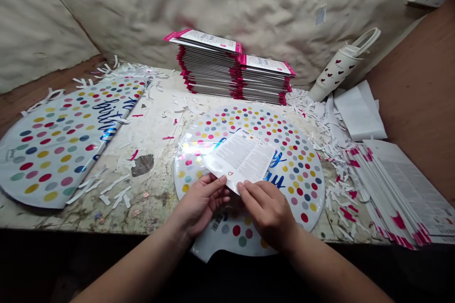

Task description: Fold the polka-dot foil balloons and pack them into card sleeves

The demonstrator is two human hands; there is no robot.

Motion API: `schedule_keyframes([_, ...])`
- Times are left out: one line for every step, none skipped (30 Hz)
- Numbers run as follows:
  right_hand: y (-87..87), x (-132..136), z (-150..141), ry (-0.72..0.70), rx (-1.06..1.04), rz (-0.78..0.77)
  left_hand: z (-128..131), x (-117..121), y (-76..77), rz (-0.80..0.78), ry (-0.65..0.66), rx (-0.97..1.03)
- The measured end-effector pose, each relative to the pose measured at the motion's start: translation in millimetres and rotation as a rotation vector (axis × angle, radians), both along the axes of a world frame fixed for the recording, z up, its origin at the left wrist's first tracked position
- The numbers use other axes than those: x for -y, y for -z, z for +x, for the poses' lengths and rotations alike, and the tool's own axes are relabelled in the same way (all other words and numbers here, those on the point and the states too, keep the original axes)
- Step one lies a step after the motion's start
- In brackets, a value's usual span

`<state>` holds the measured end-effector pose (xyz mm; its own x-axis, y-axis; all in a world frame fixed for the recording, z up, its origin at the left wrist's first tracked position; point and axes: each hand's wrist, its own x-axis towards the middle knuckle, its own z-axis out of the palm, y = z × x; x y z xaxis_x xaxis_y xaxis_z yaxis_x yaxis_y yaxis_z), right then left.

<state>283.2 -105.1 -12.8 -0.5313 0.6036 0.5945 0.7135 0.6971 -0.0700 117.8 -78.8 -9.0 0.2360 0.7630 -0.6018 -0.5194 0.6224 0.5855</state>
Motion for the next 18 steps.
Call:
schedule_keyframes([-0.2,1,1,0.0,-0.001,-0.009,1,0,0.0,-0.059,-0.006,0.092])
schedule_keyframes([-1.4,1,2,-0.001,-0.004,-0.03,1,0,-0.1,-0.1,-0.007,0.167])
schedule_keyframes([-3.4,0,3,-0.014,-0.019,-0.07,1,0,-0.3,-0.1,-0.006,0.196])
schedule_keyframes([-5.7,-1,5,-0.037,-0.05,-0.14,0,1,-0.6,-0.056,0.002,0.166])
schedule_keyframes([-8.0,-4,8,-0.06,-0.1,-0.234,-1,2,-1.3,0.019,0.01,0.086])
schedule_keyframes([-9.8,-7,9,-0.081,-0.164,-0.329,-2,2,-2.4,0.103,0.023,-0.018])
schedule_keyframes([-10.8,-10,11,-0.098,-0.226,-0.404,-3,3,-4.0,0.171,0.048,-0.118])
schedule_keyframes([-11.0,-14,11,-0.117,-0.275,-0.44,-3,4,-5.9,0.212,0.085,-0.191])
schedule_keyframes([-10.4,-18,10,-0.138,-0.302,-0.429,-3,4,-8.0,0.224,0.126,-0.232])
schedule_keyframes([-9.3,-22,8,-0.164,-0.307,-0.385,-3,5,-10.0,0.221,0.16,-0.244])
schedule_keyframes([-8.2,-26,5,-0.195,-0.301,-0.329,-2,5,-11.5,0.216,0.187,-0.242])
schedule_keyframes([-7.7,-28,2,-0.224,-0.303,-0.287,-1,5,-12.3,0.215,0.199,-0.24])
schedule_keyframes([-8.2,-30,1,-0.239,-0.33,-0.274,-1,5,-12.2,0.218,0.193,-0.241])
schedule_keyframes([-10.0,-30,1,-0.235,-0.386,-0.286,-1,4,-11.5,0.227,0.171,-0.245])
schedule_keyframes([-13.2,-30,3,-0.223,-0.443,-0.324,-1,3,-10.5,0.24,0.134,-0.255])
schedule_keyframes([-17.8,-28,9,-0.215,-0.463,-0.391,-3,1,-9.8,0.266,0.094,-0.277])
schedule_keyframes([-23.4,-27,18,-0.205,-0.429,-0.471,-6,-1,-10.2,0.312,0.066,-0.319])
schedule_keyframes([-29.9,-25,28,-0.175,-0.341,-0.546,-10,-4,-12.4,0.38,0.062,-0.381])
